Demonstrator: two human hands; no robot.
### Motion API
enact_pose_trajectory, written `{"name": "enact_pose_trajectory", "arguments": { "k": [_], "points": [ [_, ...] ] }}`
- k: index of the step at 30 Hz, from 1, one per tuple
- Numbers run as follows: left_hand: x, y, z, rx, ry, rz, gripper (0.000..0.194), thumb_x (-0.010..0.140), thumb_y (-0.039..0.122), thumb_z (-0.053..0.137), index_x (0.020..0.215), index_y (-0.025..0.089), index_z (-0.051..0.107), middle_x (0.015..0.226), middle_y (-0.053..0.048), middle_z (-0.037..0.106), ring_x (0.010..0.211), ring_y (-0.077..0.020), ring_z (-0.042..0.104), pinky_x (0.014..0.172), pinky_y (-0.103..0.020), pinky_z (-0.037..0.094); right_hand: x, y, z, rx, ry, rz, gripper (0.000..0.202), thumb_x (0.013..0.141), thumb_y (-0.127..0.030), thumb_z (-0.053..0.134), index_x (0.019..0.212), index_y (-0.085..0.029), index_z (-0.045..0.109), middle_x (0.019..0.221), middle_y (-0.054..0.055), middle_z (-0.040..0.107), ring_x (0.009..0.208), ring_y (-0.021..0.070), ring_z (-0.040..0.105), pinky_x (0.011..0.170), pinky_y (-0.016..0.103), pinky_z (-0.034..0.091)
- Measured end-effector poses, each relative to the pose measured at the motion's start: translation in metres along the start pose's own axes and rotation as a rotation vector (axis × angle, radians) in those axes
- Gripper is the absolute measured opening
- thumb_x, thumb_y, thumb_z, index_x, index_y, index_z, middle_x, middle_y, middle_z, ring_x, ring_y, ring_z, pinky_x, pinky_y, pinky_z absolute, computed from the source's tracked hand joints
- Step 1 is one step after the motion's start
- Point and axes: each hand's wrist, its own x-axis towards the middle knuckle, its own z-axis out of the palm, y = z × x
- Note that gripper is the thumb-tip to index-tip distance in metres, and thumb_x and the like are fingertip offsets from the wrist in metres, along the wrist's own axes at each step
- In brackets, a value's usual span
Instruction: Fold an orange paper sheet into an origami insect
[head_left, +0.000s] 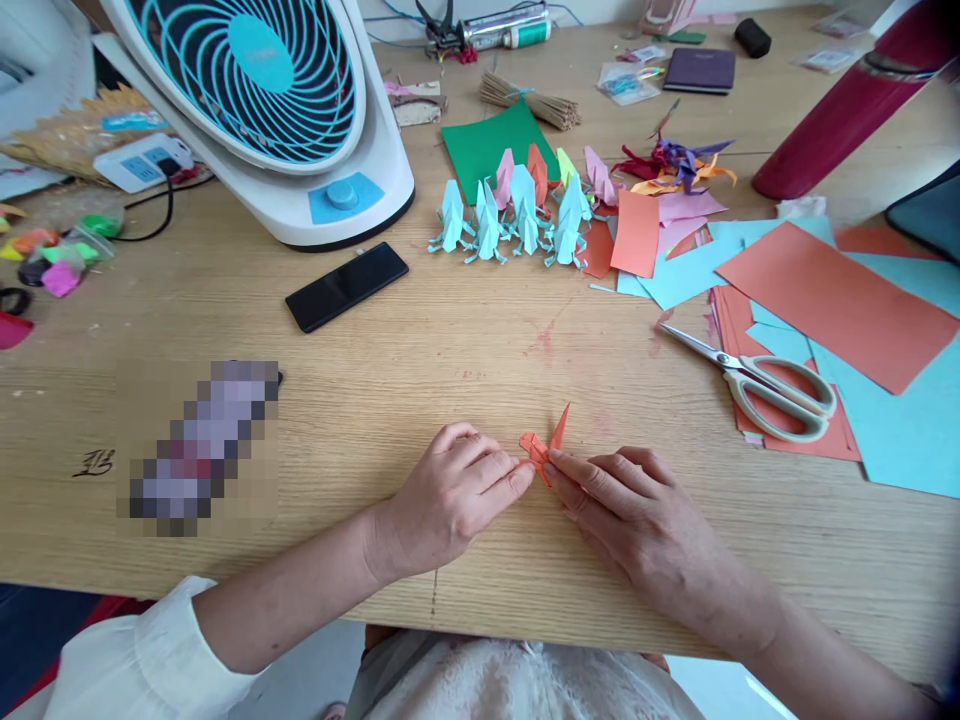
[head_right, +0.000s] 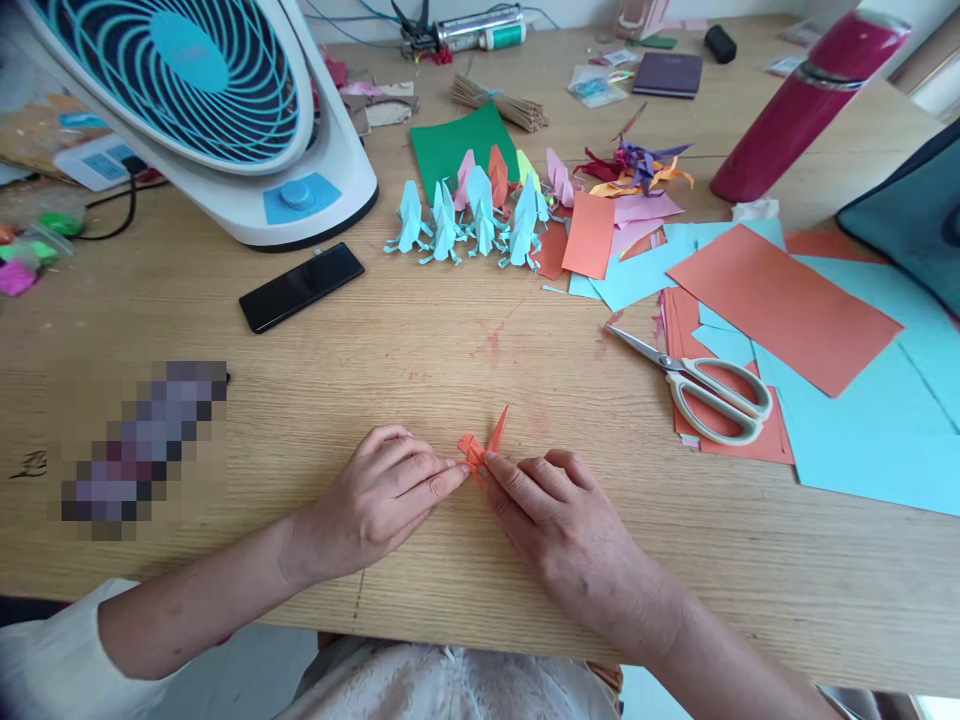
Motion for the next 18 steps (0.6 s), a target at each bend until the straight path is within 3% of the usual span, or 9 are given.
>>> {"name": "enact_pose_trajectory", "arguments": {
  "k": [8, 13, 18],
  "points": [
    [-0.002, -0.002, 0.0, -0.048, 0.023, -0.049, 0.029, 0.095, 0.014, 0.055, 0.122, 0.02, 0.064, 0.102, -0.005, 0.071, 0.095, -0.019, 0.058, 0.088, -0.038, 0.043, 0.004, -0.001, 0.001, 0.001, 0.023, 0.003, 0.042, 0.097, -0.01, 0.041, 0.137, -0.015, 0.055, 0.137, 0.012, 0.058, 0.094, 0.0237, 0.056, 0.089, 0.047, 0.046],
    [-0.013, -0.003, -0.004, -0.048, 0.031, -0.038, 0.033, 0.094, 0.012, 0.054, 0.126, 0.017, 0.061, 0.117, -0.007, 0.07, 0.104, -0.0205, 0.057, 0.093, -0.041, 0.044, 0.004, -0.002, 0.002, 0.027, 0.049, 0.035, 0.041, 0.096, -0.009, 0.044, 0.136, -0.016, 0.055, 0.133, 0.01, 0.06, 0.092, 0.0226, 0.056, 0.092, 0.045, 0.046],
    [-0.025, 0.006, -0.008, -0.01, 0.027, -0.169, 0.033, 0.093, 0.009, 0.051, 0.123, 0.019, 0.064, 0.121, -0.006, 0.068, 0.104, -0.0219, 0.056, 0.095, -0.043, 0.042, 0.006, -0.006, 0.002, 0.053, 0.084, 0.059, 0.037, 0.097, -0.01, 0.048, 0.132, -0.015, 0.058, 0.124, 0.01, 0.064, 0.093, 0.0222, 0.057, 0.087, 0.042, 0.048]
  ]
}}
